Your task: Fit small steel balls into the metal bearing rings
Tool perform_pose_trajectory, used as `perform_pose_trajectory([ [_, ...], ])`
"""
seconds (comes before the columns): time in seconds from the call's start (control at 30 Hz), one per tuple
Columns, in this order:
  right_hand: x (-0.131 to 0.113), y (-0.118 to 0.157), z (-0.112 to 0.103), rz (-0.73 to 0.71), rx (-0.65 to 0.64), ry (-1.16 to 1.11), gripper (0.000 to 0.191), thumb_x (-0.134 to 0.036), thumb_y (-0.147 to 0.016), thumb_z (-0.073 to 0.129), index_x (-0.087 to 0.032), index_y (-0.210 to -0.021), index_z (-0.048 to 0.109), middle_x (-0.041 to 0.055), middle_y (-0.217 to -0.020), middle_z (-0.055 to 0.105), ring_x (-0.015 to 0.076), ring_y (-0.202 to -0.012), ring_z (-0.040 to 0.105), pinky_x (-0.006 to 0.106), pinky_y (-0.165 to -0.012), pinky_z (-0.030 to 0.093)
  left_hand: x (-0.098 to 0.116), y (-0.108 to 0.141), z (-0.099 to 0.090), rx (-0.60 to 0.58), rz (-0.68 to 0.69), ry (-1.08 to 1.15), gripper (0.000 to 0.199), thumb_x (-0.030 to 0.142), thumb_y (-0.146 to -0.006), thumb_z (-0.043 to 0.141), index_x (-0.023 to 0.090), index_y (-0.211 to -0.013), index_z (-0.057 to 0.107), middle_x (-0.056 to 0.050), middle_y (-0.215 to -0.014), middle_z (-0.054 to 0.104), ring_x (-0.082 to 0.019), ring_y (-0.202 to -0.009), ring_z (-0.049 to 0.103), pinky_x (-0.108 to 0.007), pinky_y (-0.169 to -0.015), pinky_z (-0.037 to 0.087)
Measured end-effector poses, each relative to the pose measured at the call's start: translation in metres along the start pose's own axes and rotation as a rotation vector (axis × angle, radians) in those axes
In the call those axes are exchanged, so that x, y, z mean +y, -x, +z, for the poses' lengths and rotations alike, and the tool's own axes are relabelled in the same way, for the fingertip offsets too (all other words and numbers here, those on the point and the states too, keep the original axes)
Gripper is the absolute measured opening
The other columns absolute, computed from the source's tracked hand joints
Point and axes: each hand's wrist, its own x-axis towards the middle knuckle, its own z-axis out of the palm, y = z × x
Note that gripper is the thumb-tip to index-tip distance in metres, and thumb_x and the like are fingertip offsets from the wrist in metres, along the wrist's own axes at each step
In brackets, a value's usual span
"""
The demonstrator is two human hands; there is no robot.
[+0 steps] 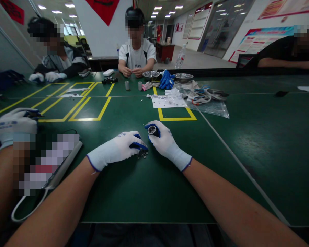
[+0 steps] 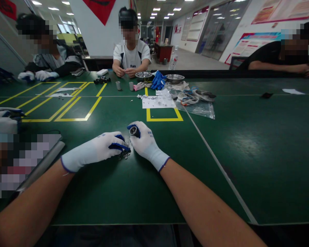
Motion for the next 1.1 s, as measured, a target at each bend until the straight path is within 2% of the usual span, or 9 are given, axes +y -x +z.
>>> perform_pose_trajectory([
  [0.17,0.001,0.0,-0.001,0.0,-0.028,-0.002,0.032,-0.007,-0.076,0.056,-0.022,-0.102,0.067,0.0064,-0.106,0.074,0.0259,-0.104,0.071,0.046,-0.099,0.057,-0.003,-0.002,-0.001,0.004,-0.051,0.024,0.019,0.028,-0.092,0.07,0.027,-0.105,0.084,-0.004,-0.114,0.072,-0.024,-0.105,0.069,-0.037,-0.099,0.054],
  [0.23,0.0,0.0,-0.001,-0.024,-0.028,-0.015,0.03,-0.008,-0.078,0.056,-0.022,-0.102,0.067,0.0063,-0.106,0.073,0.0255,-0.104,0.07,0.046,-0.099,0.056,-0.004,-0.002,0.001,0.04,-0.085,0.036,0.019,0.03,-0.09,0.07,0.025,-0.105,0.082,-0.005,-0.113,0.073,-0.026,-0.105,0.07,-0.039,-0.101,0.054],
  [0.4,-0.001,0.001,-0.002,-0.071,-0.059,-0.099,0.024,-0.014,-0.085,0.055,-0.022,-0.105,0.066,0.007,-0.108,0.071,0.0254,-0.105,0.069,0.046,-0.099,0.055,0.0,-0.001,-0.002,0.263,-0.109,0.179,0.02,0.031,-0.092,0.064,0.023,-0.107,0.074,-0.005,-0.108,0.079,-0.025,-0.101,0.072,-0.043,-0.1,0.056],
  [0.53,-0.002,0.001,-0.001,-0.04,-0.06,-0.14,0.027,-0.014,-0.081,0.056,-0.024,-0.104,0.065,0.0047,-0.106,0.069,0.0244,-0.103,0.067,0.045,-0.097,0.055,0.011,0.0,-0.006,0.496,-0.115,0.321,0.019,0.028,-0.088,0.066,0.021,-0.105,0.073,-0.005,-0.103,0.079,-0.025,-0.097,0.073,-0.043,-0.097,0.058],
  [0.6,-0.004,0.002,-0.001,-0.044,-0.068,-0.153,0.027,-0.014,-0.079,0.056,-0.024,-0.103,0.063,0.0042,-0.104,0.068,0.0243,-0.101,0.067,0.044,-0.095,0.055,0.017,0.001,-0.007,0.554,-0.1,0.383,0.022,0.026,-0.087,0.068,0.02,-0.107,0.074,-0.004,-0.103,0.079,-0.024,-0.097,0.073,-0.042,-0.095,0.058],
  [0.7,-0.009,0.004,0.0,-0.061,-0.11,-0.146,0.021,-0.016,-0.082,0.057,-0.023,-0.102,0.059,0.0046,-0.101,0.067,0.0241,-0.097,0.066,0.042,-0.09,0.054,0.024,0.002,-0.007,0.564,-0.053,0.434,0.023,0.027,-0.088,0.07,0.02,-0.11,0.075,-0.005,-0.105,0.078,-0.024,-0.098,0.073,-0.042,-0.095,0.059],
  [0.83,-0.017,0.007,0.001,-0.071,-0.163,-0.101,0.011,-0.021,-0.088,0.058,-0.022,-0.099,0.056,0.0043,-0.096,0.065,0.0228,-0.09,0.064,0.039,-0.084,0.053,0.026,0.002,-0.004,0.568,0.009,0.325,0.014,0.031,-0.09,0.072,0.021,-0.098,0.078,-0.005,-0.103,0.072,-0.023,-0.097,0.069,-0.042,-0.09,0.058],
  [0.93,-0.022,0.009,0.001,-0.048,-0.188,-0.084,0.01,-0.021,-0.089,0.058,-0.022,-0.099,0.055,0.004,-0.096,0.064,0.0228,-0.09,0.064,0.038,-0.081,0.052,0.025,0.001,-0.002,0.562,-0.009,0.281,0.015,0.034,-0.09,0.073,0.021,-0.093,0.079,-0.004,-0.098,0.069,-0.023,-0.092,0.066,-0.041,-0.083,0.057],
  [1.1,-0.025,0.01,0.002,-0.042,-0.206,-0.062,0.012,-0.02,-0.088,0.059,-0.023,-0.098,0.053,0.0038,-0.095,0.063,0.0232,-0.088,0.063,0.038,-0.08,0.053,0.029,-0.003,0.001,0.531,-0.081,0.323,0.015,0.034,-0.087,0.074,0.02,-0.086,0.079,-0.004,-0.093,0.068,-0.022,-0.088,0.066,-0.04,-0.082,0.057],
])
